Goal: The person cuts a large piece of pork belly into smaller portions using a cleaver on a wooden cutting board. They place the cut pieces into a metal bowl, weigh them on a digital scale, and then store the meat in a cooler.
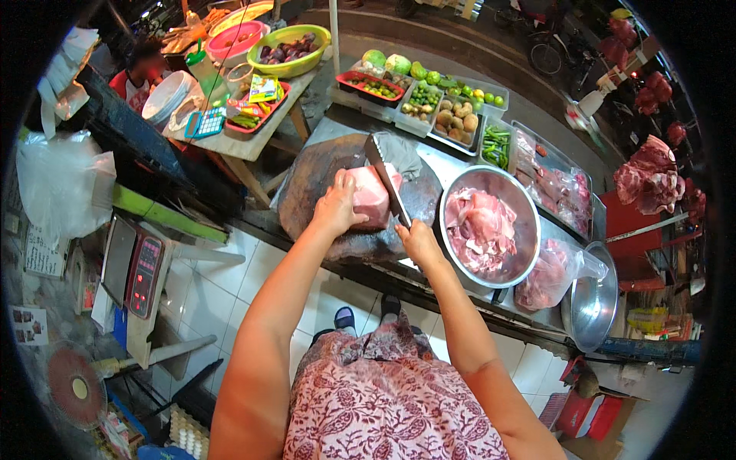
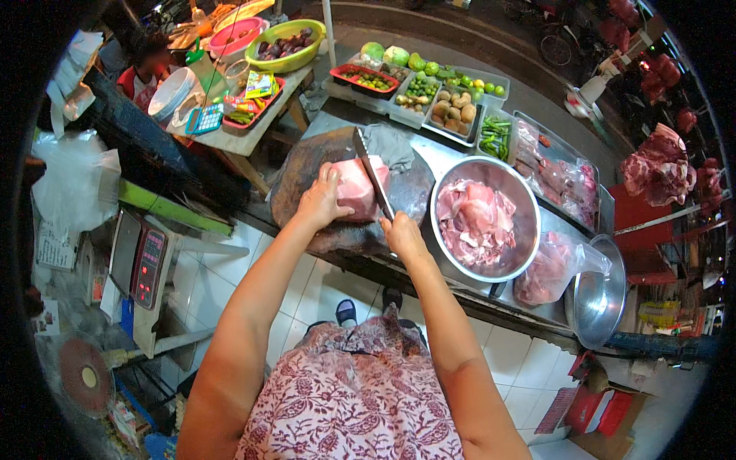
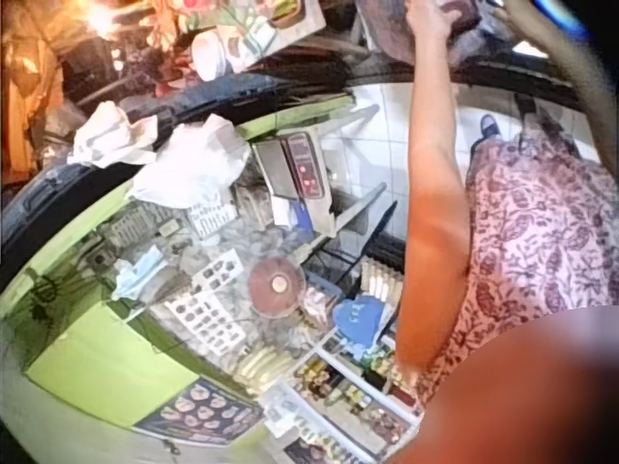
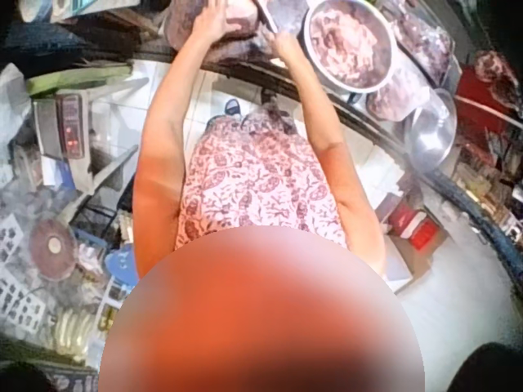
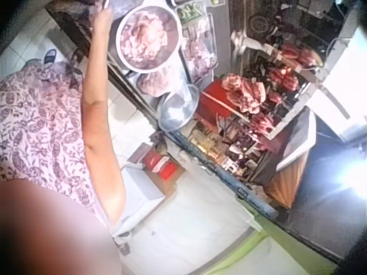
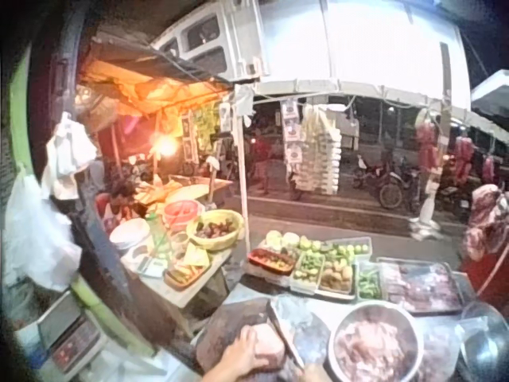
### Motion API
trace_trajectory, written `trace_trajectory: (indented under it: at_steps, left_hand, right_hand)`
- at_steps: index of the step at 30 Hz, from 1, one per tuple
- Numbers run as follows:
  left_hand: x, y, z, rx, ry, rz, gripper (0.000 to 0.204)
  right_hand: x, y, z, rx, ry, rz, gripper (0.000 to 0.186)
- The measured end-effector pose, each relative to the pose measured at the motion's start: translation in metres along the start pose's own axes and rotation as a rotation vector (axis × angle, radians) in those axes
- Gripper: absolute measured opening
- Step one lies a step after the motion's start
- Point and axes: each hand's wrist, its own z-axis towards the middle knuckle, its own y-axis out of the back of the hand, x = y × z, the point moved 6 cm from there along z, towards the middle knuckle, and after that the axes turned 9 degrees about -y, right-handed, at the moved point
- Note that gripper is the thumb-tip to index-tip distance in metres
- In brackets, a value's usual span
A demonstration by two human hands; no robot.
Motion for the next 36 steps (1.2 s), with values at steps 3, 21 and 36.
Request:
trace_trajectory:
  at_steps: [3,21,36]
  left_hand:
    - [-0.003,0.001,-0.003,-0.066,-0.025,0.005,0.088]
    - [0.0,0.004,-0.004,-0.034,0.01,-0.014,0.092]
    - [0.005,0.002,-0.001,-0.046,0.046,0.003,0.09]
  right_hand:
    - [0.002,0.0,-0.011,-0.012,0.018,0.069,0.036]
    - [0.204,0.234,-0.053,-0.529,0.884,1.202,0.035]
    - [0.068,0.057,-0.029,-0.103,0.065,0.202,0.032]
